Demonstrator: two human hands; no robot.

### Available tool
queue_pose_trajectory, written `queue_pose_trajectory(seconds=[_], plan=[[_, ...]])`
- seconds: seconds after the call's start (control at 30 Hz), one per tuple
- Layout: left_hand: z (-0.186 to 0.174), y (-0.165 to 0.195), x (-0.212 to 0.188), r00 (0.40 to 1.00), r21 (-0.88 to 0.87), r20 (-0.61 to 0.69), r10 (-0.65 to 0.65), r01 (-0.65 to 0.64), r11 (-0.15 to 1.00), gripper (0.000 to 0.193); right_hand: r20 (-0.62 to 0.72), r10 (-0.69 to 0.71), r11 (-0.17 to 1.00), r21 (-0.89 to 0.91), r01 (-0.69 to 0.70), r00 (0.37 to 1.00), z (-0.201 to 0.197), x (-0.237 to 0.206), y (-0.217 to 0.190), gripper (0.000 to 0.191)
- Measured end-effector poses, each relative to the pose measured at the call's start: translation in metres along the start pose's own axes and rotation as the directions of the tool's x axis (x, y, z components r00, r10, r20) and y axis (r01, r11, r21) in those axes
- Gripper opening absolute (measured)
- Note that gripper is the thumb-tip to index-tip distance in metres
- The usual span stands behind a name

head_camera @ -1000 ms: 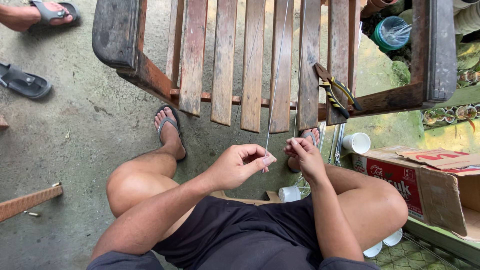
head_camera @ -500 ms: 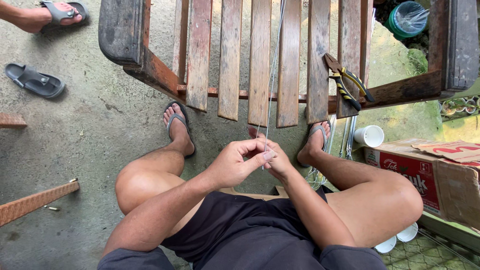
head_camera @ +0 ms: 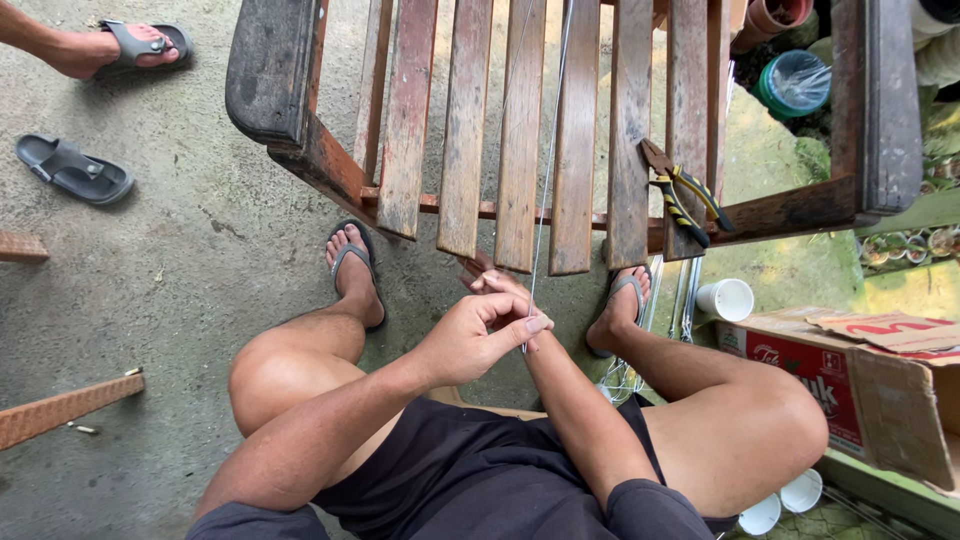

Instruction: The person uses pliers to bend and secure metal wires into a white plastic cup with holes, then sets the cup aside and continues bending additional wires. The person works outdoors on a concrete surface with a wooden chair and stacked cups nearby.

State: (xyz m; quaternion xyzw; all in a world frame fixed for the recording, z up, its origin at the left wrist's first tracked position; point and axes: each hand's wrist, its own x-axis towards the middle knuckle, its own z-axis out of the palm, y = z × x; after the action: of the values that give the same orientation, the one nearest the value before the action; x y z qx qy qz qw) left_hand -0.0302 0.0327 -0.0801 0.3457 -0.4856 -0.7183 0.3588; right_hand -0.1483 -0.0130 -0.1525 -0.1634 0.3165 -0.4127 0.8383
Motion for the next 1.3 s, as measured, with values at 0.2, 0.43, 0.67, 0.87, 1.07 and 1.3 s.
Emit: queue_pose_trajectory(seconds=[0.2, 0.43, 0.67, 0.87, 1.07, 1.3], plan=[[-0.001, 0.004, 0.004, 1.0, -0.008, -0.002, 0.001, -0.001, 1.0, 0.023, 0.05, -0.022, 0.993, -0.114, 0.027, 0.998, 0.011, 0.003, -0.009, 0.03], [-0.004, 0.007, 0.005, 1.0, -0.037, 0.008, 0.016, -0.016, 0.999, 0.025, 0.013, -0.142, 0.958, -0.25, 0.14, 0.99, -0.013, -0.045, -0.021, 0.04], [-0.016, 0.003, 0.013, 0.998, -0.037, -0.056, 0.033, -0.035, 0.999, 0.028, -0.059, -0.339, 0.886, -0.357, 0.298, 0.939, -0.049, -0.06, -0.037, 0.049], [-0.029, -0.009, 0.032, 0.985, 0.047, -0.174, -0.018, 0.027, 0.999, 0.032, -0.102, -0.409, 0.793, -0.531, 0.298, 0.907, -0.053, -0.061, -0.058, 0.052], [-0.022, -0.022, 0.037, 0.982, 0.0, -0.187, -0.012, 0.012, 1.0, 0.032, -0.06, -0.525, 0.609, -0.723, 0.325, 0.849, -0.035, -0.078, -0.07, 0.042], [-0.021, -0.024, 0.046, 0.98, -0.07, -0.172, -0.098, 0.087, 0.994, 0.035, 0.078, -0.702, 0.112, -0.97, 0.217, 0.708, -0.014, -0.111, -0.107, 0.043]])
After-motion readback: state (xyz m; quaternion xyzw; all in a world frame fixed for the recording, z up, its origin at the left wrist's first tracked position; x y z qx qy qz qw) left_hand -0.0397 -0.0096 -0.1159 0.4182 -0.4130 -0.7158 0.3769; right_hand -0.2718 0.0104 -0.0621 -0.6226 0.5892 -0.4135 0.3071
